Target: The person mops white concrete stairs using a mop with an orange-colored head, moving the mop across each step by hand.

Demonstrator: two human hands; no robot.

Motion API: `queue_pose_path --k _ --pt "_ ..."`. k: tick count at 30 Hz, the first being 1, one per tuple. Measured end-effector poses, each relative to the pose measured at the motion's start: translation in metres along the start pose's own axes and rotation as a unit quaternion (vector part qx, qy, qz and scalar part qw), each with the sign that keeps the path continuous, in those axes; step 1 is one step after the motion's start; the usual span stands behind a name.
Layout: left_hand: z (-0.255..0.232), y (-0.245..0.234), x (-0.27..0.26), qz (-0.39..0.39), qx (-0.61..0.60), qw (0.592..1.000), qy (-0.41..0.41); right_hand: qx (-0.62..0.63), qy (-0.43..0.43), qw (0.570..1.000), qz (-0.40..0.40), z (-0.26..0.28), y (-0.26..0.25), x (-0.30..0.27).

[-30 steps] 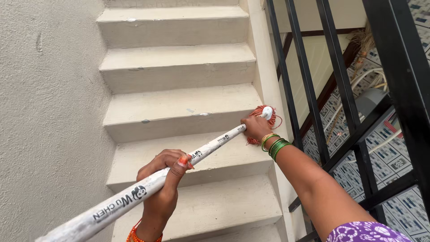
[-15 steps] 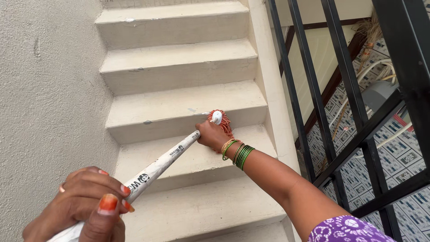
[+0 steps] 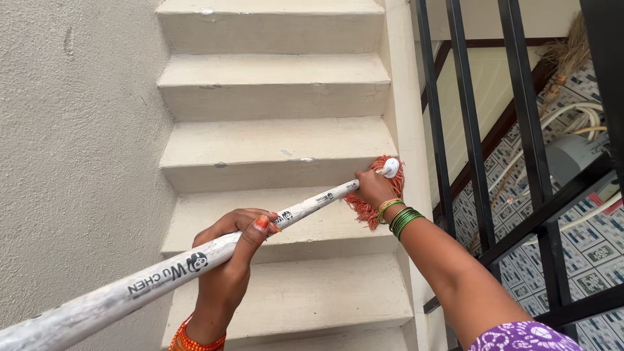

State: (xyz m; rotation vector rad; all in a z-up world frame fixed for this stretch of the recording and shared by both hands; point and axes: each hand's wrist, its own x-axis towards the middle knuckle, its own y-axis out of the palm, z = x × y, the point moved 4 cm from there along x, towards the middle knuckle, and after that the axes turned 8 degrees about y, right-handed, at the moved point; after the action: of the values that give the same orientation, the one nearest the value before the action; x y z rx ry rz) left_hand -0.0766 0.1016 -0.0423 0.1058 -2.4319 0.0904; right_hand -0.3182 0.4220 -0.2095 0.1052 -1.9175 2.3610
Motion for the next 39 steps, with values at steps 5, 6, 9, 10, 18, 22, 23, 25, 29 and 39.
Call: queue_pose_path --k 5,6,9,10,18,22,23,25,29,39 --pt "-0.037 -0.050 -0.011 -0.081 0.035 0.993 0.072 0.020 -0.096 0.995 -0.029 0.075 -0.005 -0.002" --pt "-0.045 -0.063 -0.017 -0.107 0.045 0.990 0.076 0.037 -0.117 0.992 -0.025 0.096 -0.002 -0.006" --pt "-0.074 -0.118 -0.037 -0.084 0.196 0.972 0.095 0.073 -0.178 0.981 -0.010 0.170 0.003 -0.015" --pt "-0.082 -0.141 -0.040 -0.038 0.258 0.959 0.111 0.088 -0.201 0.976 -0.006 0.195 0.005 -0.017" --pt "-0.053 -0.252 -0.102 0.054 0.361 0.928 0.078 0.155 -0.339 0.928 0.027 0.388 0.055 -0.020" --pt "-0.052 -0.260 -0.126 -0.130 0.354 0.925 0.050 0.145 -0.364 0.918 0.064 0.446 0.087 -0.018" --pt "-0.050 -0.253 -0.122 -0.092 0.336 0.933 0.093 0.141 -0.377 0.913 0.068 0.455 0.093 -0.017" --pt "-0.046 -0.226 -0.120 -0.056 0.318 0.937 0.135 0.132 -0.385 0.912 0.057 0.470 0.101 -0.018" --pt "-0.059 -0.212 -0.112 -0.122 0.348 0.928 0.058 0.123 -0.362 0.921 0.073 0.466 0.096 -0.021" --pt "-0.074 -0.208 -0.083 -0.198 0.264 0.933 0.144 0.067 -0.357 0.932 0.017 0.377 0.057 -0.021"
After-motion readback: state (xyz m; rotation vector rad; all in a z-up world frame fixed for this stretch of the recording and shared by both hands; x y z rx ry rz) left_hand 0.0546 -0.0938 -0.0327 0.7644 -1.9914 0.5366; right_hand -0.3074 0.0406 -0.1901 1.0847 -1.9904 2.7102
